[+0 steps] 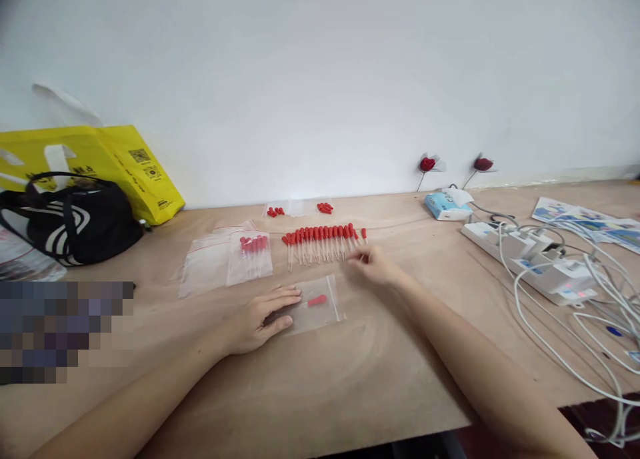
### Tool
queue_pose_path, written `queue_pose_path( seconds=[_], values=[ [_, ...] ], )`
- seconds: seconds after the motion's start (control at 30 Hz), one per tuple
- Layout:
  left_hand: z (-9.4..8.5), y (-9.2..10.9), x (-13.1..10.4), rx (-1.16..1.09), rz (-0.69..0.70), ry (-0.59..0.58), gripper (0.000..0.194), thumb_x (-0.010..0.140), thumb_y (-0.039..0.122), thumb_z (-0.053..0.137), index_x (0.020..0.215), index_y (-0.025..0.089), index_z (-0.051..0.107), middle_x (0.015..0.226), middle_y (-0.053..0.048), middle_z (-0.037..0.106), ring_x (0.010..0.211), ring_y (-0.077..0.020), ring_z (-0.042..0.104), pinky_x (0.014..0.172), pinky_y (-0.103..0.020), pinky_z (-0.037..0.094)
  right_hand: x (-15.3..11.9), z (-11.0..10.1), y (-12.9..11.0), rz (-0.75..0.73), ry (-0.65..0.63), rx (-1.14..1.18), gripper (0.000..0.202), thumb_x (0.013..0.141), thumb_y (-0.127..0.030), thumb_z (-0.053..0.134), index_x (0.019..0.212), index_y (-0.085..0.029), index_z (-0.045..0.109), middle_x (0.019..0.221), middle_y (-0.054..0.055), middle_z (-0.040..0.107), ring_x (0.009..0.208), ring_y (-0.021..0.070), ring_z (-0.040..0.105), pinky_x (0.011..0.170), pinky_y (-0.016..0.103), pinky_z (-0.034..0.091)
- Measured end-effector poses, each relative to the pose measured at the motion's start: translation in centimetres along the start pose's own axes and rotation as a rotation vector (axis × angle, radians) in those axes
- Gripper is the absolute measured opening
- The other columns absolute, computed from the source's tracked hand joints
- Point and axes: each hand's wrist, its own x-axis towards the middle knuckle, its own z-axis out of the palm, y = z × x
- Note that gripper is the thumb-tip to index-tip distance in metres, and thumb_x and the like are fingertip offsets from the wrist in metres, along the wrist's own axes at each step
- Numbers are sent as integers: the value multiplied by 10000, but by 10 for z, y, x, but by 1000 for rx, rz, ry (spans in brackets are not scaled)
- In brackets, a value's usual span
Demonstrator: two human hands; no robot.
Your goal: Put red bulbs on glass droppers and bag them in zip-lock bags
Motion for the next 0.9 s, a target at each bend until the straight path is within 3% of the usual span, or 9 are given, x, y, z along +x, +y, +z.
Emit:
queue_pose_path(
  seconds=[0.07, 0.17, 0.3, 0.47, 0.57, 0.67, 0.73, 0.8, 0.9],
  values=[
    [-1, 1, -1, 0, 4, -9, 384, 848, 344, 430, 1206, 208, 467, 1293, -53, 455, 1230, -185, 358, 1056, -429, 228, 18, -13, 14, 219, 242, -88, 202, 724, -299, 512, 772, -138, 623, 682, 45, 618, 580, 129, 532, 538, 233, 405],
    [-2, 1, -1, -3, 14, -11, 407, 828, 343, 462, 1217, 226, 455, 1307, -48, 437, 1233, -195, 352, 1053, -443, 226, 45, -25, 28, 421, 377, -266, 241, 688, -301, 545, 850, -132, 604, 781, 76, 635, 674, 150, 569, 581, 234, 411],
    [1, -2, -1, 0, 40, 1, 419, 804, 329, 491, 1208, 224, 461, 1287, -58, 461, 1219, -210, 371, 1045, -455, 228, 73, -24, 33, 487, 378, -332, 277, 630, -302, 600, 845, -128, 606, 842, 123, 633, 794, 214, 574, 628, 269, 407],
    [7, -7, -3, 12, 29, 81, 410, 774, 349, 517, 1156, 200, 506, 1300, -92, 414, 1162, -235, 427, 973, -403, 357, 88, -18, 35, 545, 297, -314, 71, 558, -197, 629, 582, -141, 592, 563, 92, 590, 653, 233, 576, 571, 289, 391],
    [8, -6, -5, 4, 28, 104, 390, 769, 351, 522, 1132, 209, 521, 1216, -86, 474, 1103, -229, 472, 937, -379, 393, 82, -27, 36, 538, 332, -272, 44, 586, -164, 580, 611, -131, 595, 541, 89, 568, 638, 229, 569, 576, 295, 390],
    [5, -3, -4, -12, 18, 90, 382, 773, 342, 515, 1137, 226, 516, 1196, -70, 495, 1083, -222, 488, 930, -380, 396, 63, -43, 37, 487, 439, -212, 240, 683, -205, 479, 885, -125, 580, 679, 83, 583, 663, 189, 564, 588, 277, 402],
    [3, -2, -4, -18, 7, 81, 385, 773, 346, 517, 1140, 227, 515, 1213, -70, 491, 1099, -223, 479, 937, -387, 390, 44, -48, 35, 438, 520, -133, 367, 742, -237, 384, 1083, -137, 472, 732, 57, 558, 615, 151, 550, 552, 261, 409],
    [2, -1, -3, -21, 3, 72, 384, 781, 361, 512, 1144, 233, 515, 1227, -67, 489, 1121, -223, 464, 948, -394, 381, 25, -42, 33, 336, 606, 85, 435, 747, -277, 362, 1165, -161, 375, 664, -3, 497, 510, 121, 506, 482, 245, 398],
    [0, -2, -3, -17, -2, 43, 380, 805, 379, 484, 1160, 244, 506, 1249, -58, 481, 1158, -216, 435, 966, -395, 367, 0, -18, 25, 208, 592, 387, 422, 705, -344, 431, 1103, -208, 388, 590, -60, 431, 447, 98, 448, 444, 231, 382]
  ],
)
